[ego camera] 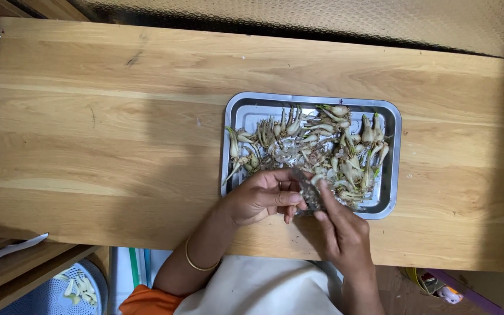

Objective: Peeling the outer skin of small roots using a small knife over a metal tray on a wooden table.

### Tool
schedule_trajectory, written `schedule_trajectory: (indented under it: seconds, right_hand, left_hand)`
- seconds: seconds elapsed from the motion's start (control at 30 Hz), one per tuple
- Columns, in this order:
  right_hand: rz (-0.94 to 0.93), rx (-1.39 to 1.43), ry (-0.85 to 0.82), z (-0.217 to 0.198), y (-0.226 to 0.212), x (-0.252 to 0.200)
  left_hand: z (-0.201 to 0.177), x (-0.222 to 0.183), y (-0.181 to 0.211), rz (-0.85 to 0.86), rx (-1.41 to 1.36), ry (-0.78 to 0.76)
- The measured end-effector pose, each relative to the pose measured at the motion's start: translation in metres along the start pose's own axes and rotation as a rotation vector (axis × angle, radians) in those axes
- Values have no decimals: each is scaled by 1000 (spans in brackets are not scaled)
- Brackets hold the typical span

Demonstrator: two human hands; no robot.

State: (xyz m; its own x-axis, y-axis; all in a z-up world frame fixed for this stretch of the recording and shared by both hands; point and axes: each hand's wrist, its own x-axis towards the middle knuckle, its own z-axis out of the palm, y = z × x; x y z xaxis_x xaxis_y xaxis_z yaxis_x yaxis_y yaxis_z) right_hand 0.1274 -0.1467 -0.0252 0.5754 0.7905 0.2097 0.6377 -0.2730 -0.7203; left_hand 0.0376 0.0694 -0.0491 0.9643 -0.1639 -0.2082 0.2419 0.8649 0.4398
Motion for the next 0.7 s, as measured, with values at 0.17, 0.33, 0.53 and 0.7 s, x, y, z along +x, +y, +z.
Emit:
schedule_trajectory:
  seconds: [0.17, 0.33, 0.53, 0.7]
  right_hand:
    - [51, -53, 83, -10, 7, 9]
    - [335, -44, 250, -27, 12, 13]
    - [315, 631, -185, -27, -18, 16]
    - [298, 348, -284, -38, -11, 18]
  left_hand:
    - [-2, 1, 0, -10, 11, 41]
    - [0, 1, 1, 15, 33, 43]
    - [8, 0, 4, 11, 131, 44]
    - [7, -1, 0, 0, 194, 29]
